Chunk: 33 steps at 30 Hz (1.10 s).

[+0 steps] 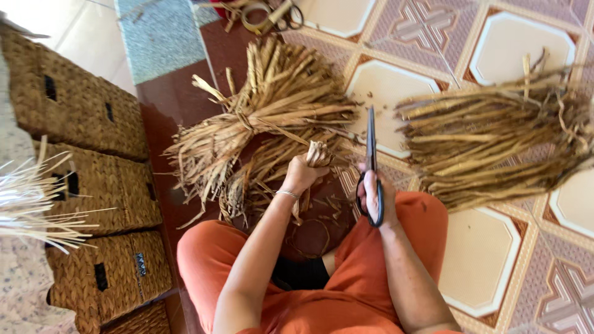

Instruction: The person sits on the floor and uses shears to trim the ends of a bundle of dried plant material. They repeatedly cut small sections and place the trimmed pieces aside.

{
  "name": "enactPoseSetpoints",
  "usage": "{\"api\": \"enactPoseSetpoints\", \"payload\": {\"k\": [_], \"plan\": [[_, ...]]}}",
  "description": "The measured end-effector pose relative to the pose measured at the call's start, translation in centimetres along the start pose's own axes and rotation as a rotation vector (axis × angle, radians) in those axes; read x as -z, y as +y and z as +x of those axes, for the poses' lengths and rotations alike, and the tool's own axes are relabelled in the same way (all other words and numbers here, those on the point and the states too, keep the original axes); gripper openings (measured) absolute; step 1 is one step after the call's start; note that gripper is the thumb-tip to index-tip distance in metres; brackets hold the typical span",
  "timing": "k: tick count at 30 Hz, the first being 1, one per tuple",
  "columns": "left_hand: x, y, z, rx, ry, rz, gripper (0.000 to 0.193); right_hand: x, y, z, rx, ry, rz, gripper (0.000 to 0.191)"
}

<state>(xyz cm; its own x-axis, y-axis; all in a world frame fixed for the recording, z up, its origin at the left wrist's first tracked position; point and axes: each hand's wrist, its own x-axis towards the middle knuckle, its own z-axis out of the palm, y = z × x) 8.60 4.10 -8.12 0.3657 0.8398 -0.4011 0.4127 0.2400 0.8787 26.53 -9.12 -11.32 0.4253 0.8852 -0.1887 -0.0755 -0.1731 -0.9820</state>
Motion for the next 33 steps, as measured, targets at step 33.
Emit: {"api": "enactPoseSetpoints", "payload": {"k": [33], "plan": [[5.7, 4.5, -5.3, -0.366, 0.178, -0.846, 0.012, -4.5, -6.4, -2.0, 0.375, -0.433, -0.295, 0.077]]}}
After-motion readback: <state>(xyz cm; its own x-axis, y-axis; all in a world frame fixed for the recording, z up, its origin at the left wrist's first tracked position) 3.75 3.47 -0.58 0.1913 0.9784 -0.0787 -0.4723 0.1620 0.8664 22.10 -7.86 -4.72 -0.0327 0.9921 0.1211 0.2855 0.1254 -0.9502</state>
